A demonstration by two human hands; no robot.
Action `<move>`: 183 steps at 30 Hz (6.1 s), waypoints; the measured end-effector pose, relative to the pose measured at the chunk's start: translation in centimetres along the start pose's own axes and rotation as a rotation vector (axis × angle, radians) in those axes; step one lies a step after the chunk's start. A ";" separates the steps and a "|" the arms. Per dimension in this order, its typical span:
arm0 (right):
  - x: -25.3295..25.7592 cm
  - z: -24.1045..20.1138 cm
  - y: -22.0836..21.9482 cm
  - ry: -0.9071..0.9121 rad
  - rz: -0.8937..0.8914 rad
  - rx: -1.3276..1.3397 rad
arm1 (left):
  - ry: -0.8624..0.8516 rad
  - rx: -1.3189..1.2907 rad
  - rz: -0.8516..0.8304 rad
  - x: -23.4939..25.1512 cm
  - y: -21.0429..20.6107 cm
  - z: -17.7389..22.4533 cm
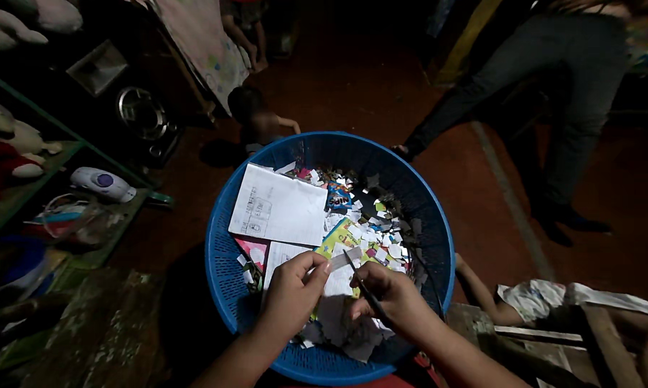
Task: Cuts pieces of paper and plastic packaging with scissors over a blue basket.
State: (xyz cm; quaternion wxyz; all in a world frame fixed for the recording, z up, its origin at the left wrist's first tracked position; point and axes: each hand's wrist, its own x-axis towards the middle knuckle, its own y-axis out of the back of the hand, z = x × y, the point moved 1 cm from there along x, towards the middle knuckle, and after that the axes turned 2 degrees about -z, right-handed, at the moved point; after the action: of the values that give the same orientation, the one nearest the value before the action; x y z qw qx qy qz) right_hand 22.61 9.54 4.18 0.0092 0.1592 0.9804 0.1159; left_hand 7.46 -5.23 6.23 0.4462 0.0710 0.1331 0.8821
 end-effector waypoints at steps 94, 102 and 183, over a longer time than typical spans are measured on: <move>0.4 -0.1 0.1 -0.180 -0.297 -0.156 | 0.158 -0.238 -0.022 0.1 -0.6 0.3; 0.3 -0.1 0.0 -0.059 -0.283 -0.071 | 0.168 -0.221 -0.047 0.0 -0.6 0.4; 0.8 0.6 0.4 0.125 0.317 -0.005 | -0.231 0.047 -0.098 -0.2 -1.9 0.1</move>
State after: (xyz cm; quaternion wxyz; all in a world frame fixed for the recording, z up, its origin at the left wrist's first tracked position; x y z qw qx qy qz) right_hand 21.97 10.26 3.71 -0.0696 0.3045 0.9413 0.1280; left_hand 9.05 -4.28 5.78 0.4991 0.1761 0.1050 0.8419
